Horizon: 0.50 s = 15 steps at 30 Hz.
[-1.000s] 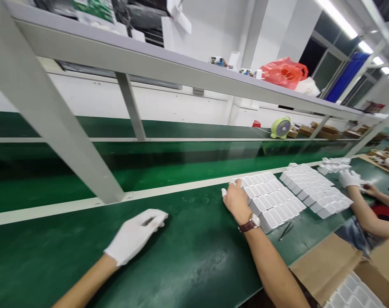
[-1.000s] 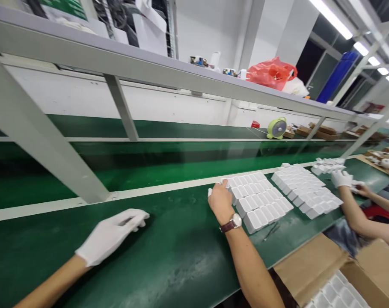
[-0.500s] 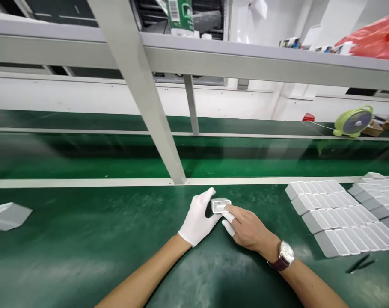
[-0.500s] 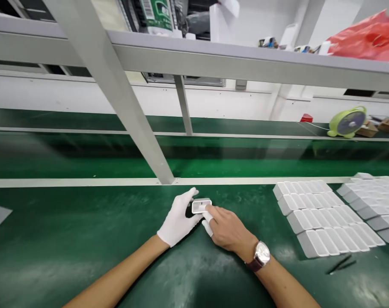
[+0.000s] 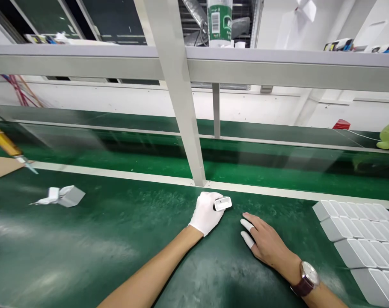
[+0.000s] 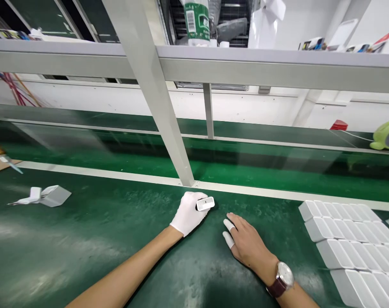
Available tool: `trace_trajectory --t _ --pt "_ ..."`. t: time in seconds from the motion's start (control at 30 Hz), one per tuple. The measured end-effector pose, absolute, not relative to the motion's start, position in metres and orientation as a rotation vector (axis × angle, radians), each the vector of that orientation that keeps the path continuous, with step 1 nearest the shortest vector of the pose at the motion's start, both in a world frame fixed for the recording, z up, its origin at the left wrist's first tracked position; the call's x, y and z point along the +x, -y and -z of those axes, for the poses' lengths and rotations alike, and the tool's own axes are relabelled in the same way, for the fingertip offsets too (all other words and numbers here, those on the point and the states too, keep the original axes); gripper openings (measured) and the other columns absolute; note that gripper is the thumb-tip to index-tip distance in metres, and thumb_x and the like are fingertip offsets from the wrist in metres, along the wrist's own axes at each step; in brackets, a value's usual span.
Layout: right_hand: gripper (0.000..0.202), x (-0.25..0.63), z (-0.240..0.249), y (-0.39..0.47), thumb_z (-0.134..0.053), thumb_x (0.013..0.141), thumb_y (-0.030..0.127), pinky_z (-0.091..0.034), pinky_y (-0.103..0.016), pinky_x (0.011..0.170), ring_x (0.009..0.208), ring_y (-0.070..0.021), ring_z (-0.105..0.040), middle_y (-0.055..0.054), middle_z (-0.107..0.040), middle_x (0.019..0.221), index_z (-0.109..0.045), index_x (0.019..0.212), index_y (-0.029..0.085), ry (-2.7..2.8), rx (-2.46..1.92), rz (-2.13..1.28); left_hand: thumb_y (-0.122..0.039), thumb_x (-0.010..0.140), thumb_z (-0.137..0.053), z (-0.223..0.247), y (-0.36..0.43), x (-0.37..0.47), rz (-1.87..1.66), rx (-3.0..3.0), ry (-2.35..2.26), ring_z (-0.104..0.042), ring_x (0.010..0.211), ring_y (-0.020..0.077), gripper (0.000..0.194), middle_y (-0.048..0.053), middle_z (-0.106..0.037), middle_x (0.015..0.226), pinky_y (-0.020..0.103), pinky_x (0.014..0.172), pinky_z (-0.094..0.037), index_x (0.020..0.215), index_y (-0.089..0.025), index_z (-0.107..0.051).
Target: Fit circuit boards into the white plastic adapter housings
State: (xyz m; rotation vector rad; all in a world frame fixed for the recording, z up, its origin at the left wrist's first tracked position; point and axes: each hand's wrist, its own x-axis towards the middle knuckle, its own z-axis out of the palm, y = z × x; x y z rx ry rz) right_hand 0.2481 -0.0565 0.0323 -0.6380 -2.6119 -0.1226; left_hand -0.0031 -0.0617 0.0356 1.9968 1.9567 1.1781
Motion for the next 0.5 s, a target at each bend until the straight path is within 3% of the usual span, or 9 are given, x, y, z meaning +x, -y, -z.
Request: trace_trajectory --t 0.13,0.23,0.4,0.5 --pt "0.029 0.236 -0.037 0.047 -0.048 0.100 0.023 -0.061 -0.043 0.082 0.103 -0.0288 -0.064 -0.016 -0.067 0.116 -0.058 0.124 0.010 2.702 -0.646 0.146 -0.020 0.076 -0.069 -0.038 0.060 -0.004 -1.129 1.937 -1.979 -0.062 0.090 0.0218 0.014 0.003 -0.072 0.091 0.033 0.082 -0.043 0.089 -0.022 -0.071" --pt "0.029 0.229 -0.033 0.043 -0.045 0.097 0.018 -0.059 -0.040 0.073 0.093 -0.0278 -0.064 -0.014 -0.068 0.108 -0.061 0.120 0.013 2.662 -0.688 0.290 -0.024 0.075 -0.070 -0.046 0.058 -0.005 -1.032 1.864 -2.019 -0.061 0.086 0.0212 0.006 0.003 -0.069 0.083 0.032 0.079 -0.042 0.081 -0.021 -0.068" --pt "0.034 0.245 -0.007 0.022 -0.042 0.093 0.023 -0.056 -0.036 0.075 0.098 -0.0265 -0.065 -0.011 -0.069 0.116 -0.065 0.118 0.017 2.559 -0.463 0.432 -0.032 0.076 -0.069 -0.061 0.055 -0.013 -0.860 1.838 -2.013 -0.060 0.075 0.0190 0.012 0.003 -0.065 0.075 0.031 0.071 -0.040 0.075 -0.020 -0.066" --pt "0.026 0.255 0.019 0.001 -0.046 0.089 0.027 -0.056 -0.035 0.071 0.092 -0.0250 -0.068 -0.006 -0.070 0.117 -0.070 0.100 0.025 2.560 -0.292 0.367 -0.038 0.078 -0.068 -0.065 0.054 -0.017 -0.766 1.791 -2.041 -0.061 0.076 0.0202 0.018 0.004 -0.066 0.077 0.031 0.069 -0.042 0.079 -0.020 -0.068"
